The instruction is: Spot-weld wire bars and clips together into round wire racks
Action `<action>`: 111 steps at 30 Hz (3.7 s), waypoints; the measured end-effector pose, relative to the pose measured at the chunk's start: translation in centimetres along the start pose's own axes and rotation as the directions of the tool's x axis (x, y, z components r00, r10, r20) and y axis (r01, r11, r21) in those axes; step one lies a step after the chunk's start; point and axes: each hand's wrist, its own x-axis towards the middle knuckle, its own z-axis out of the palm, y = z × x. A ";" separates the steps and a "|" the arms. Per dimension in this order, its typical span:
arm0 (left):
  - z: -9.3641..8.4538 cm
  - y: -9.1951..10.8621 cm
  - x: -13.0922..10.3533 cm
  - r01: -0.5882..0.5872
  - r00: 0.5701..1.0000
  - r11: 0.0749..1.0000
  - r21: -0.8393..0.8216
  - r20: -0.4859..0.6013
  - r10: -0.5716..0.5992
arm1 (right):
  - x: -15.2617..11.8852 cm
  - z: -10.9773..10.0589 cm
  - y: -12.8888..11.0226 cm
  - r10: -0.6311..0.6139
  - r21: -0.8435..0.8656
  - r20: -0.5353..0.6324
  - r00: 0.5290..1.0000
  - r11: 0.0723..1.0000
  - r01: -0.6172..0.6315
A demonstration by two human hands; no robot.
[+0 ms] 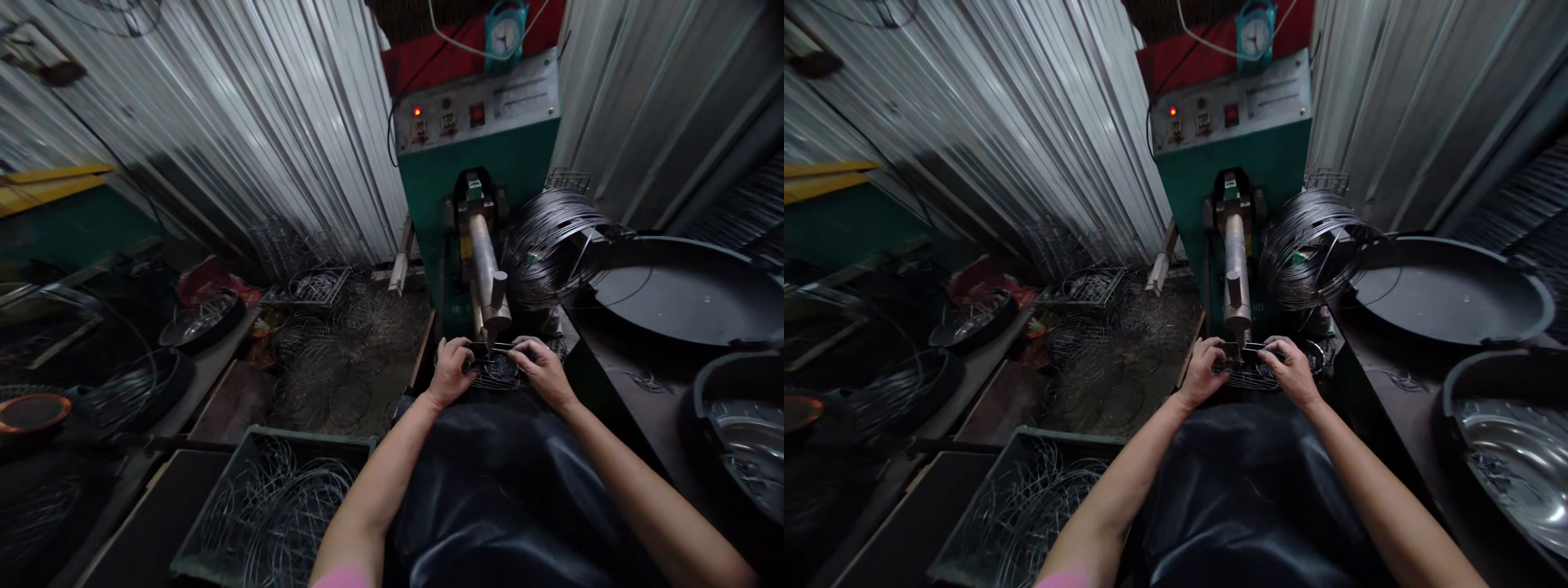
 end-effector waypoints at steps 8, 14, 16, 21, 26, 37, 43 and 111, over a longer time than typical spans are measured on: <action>-0.7 0.6 0.4 -0.002 1.000 0.999 -0.039 0.013 0.002 | 0.0 -0.1 -0.1 0.025 0.000 -0.003 1.000 1.000 -0.025; -0.6 0.5 0.5 -0.016 1.000 0.999 -0.034 0.024 0.017 | -0.2 -0.1 -0.2 0.035 0.022 -0.018 0.999 0.999 -0.035; -0.4 0.5 0.2 -0.019 1.000 1.000 -0.023 0.021 0.020 | -0.4 -0.2 -0.2 0.034 0.024 -0.017 0.999 0.999 -0.033; -0.1 0.3 -0.7 -0.036 0.999 0.999 0.003 0.002 0.036 | -1.0 -0.2 -0.3 0.026 0.040 -0.005 1.000 0.999 -0.026; -0.1 0.3 -0.8 -0.033 0.999 0.999 0.006 0.010 0.033 | -1.2 -0.2 -0.3 0.035 0.049 0.001 0.999 0.998 -0.035; -0.6 0.5 0.3 -0.035 0.999 0.999 -0.003 0.006 0.035 | 0.0 -0.2 0.1 0.051 0.048 0.019 0.998 0.997 -0.052; -1.0 0.8 0.5 -0.024 0.999 0.999 -0.021 0.021 0.024 | 0.1 -0.3 0.0 0.054 0.044 0.015 0.998 0.998 -0.055; 3.9 4.8 -2.0 0.273 0.700 -0.052 -0.961 0.235 -0.674 | -4.1 1.6 -1.8 -0.111 -0.170 -0.081 0.991 0.981 0.096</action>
